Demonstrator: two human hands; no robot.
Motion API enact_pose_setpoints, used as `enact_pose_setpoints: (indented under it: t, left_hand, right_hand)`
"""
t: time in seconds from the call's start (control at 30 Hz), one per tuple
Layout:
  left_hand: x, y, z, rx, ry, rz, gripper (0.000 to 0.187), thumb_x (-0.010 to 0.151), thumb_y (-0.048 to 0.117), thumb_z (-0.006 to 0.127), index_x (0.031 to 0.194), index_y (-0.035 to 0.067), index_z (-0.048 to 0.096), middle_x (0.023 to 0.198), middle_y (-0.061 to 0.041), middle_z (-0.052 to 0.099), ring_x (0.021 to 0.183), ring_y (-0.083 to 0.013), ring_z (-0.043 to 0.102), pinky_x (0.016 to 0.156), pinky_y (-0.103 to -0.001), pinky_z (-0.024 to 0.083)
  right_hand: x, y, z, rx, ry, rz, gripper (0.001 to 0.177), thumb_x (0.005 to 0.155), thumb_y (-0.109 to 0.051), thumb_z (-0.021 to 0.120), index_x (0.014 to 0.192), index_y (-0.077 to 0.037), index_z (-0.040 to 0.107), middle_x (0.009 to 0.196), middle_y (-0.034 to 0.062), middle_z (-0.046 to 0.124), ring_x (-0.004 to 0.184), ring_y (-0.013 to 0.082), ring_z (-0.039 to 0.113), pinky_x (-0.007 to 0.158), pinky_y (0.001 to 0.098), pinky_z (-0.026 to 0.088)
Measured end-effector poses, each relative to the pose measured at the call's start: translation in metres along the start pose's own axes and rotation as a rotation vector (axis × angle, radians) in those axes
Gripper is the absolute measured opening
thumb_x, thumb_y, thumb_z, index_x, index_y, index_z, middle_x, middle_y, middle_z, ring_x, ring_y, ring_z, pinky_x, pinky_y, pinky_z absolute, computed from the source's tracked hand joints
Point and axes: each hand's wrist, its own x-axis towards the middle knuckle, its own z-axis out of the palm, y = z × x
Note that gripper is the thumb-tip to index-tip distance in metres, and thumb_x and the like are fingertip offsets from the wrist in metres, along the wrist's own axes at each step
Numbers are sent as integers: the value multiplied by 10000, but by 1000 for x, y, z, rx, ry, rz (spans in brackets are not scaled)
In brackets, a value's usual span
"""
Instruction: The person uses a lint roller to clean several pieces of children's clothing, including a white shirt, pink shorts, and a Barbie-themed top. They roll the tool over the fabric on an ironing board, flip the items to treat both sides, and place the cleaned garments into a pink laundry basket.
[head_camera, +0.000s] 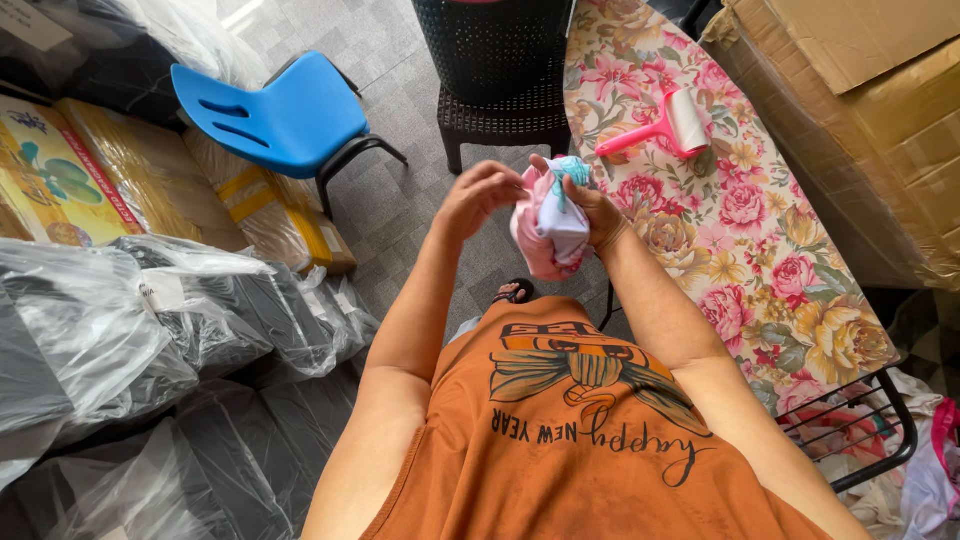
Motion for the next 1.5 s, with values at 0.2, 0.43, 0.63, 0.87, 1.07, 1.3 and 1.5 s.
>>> enact_pose_setpoints:
  t: [0.2,0.43,0.63,0.87,1.07,1.3,1.5]
  left_hand:
    - [3,-19,18,414,42,-281,372,855,333,758,1143,98,729,1031,-48,773,990,-206,693,966,-385,533]
    - [0,13,-12,188,75,92,320,966,352,791,1106,64,783,980,-80,745,962,-214,665,1022,-422,531]
    - [-1,-4,-16,1404,-277,-566,629,775,445,955,1229,127,659,1145,-114,699,1057,-243,639,974,-450,451]
    - [-8,-2,-70,42,-26,-223,300,1053,283,739,1117,-10,745,990,-127,715,885,-242,628,847,-423,515]
    - [-10,9,-46,826,426,-124,273,942,296,724,1063,53,743,1024,-59,727,959,-200,695,901,-381,562]
    - [-22,6,3,299,-204,-137,397,880,222,771,1234,62,690,1124,-59,711,1073,-181,653,1013,-330,516]
    - [-14,-7,-24,642,344,-303,360,974,335,692,1039,-11,768,868,-71,689,704,-161,610,662,-314,516]
  right_hand:
    - [8,-17,-22,-483,158,103,678,918,-249,810,1488,-23,521,1300,144,671,1146,226,676,997,403,550]
    - [1,-10,-73,-1484,459,392,562,674,-121,874,1202,-60,693,1083,92,738,964,201,686,921,393,555]
    - [0,-18,-59,-499,201,41,327,929,-161,748,1205,4,684,1067,180,742,1022,262,718,986,412,601]
    - [-1,-2,-31,-1095,273,563,504,845,-85,767,1313,-81,582,1198,154,700,1095,266,680,905,472,577]
    - [-6,3,-51,-159,37,87,605,984,-242,744,1497,-27,504,1384,182,624,1276,288,644,1115,445,522]
    - [8,6,-24,-109,-26,78,747,1027,-218,721,1648,-90,326,1320,170,642,1218,278,659,1059,426,547]
    - [0,6,-34,-140,45,19,768,1001,-201,713,1648,-193,298,1316,175,650,1203,252,657,1006,401,533]
